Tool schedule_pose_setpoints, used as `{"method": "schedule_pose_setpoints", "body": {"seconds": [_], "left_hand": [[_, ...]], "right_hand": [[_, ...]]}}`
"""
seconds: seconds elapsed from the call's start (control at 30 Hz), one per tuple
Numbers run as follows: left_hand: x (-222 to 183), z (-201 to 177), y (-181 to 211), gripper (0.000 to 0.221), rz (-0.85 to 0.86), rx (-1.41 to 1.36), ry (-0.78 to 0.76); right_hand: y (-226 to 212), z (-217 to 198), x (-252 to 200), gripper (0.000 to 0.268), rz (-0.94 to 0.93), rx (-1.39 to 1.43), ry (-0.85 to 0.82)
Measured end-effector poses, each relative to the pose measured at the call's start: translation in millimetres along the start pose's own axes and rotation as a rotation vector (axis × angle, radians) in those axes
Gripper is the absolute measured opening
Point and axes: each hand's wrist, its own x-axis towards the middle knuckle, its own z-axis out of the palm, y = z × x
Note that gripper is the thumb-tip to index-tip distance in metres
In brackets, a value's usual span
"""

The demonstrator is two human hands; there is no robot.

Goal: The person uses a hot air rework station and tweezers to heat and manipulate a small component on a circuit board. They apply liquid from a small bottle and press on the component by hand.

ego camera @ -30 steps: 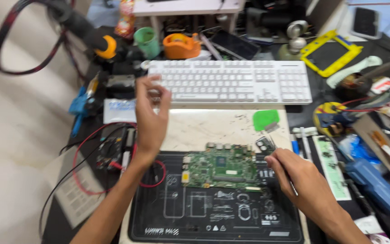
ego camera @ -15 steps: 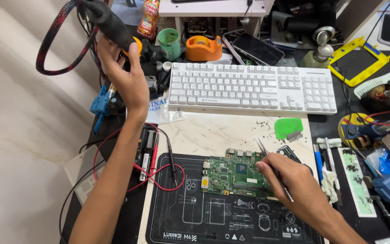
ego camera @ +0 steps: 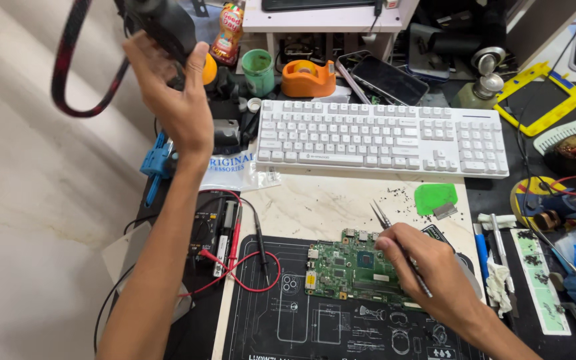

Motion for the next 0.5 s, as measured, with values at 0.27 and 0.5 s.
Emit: {"method": "schedule_pose_setpoints", "body": {"seconds": [0.27,0.5], "left_hand": [[-20.3,15.2,55.1,0.042,0.126,0.004,0.037],[-53.2,26.6,87.9,0.051,0.028,-0.195,-0.018]], "right_hand": [[36.7,-15.5,-12.3,0.028,0.025,0.254,0.25],[75.0,-37.4,-33.6,0.029,0.134,0.382,0.382]]}}
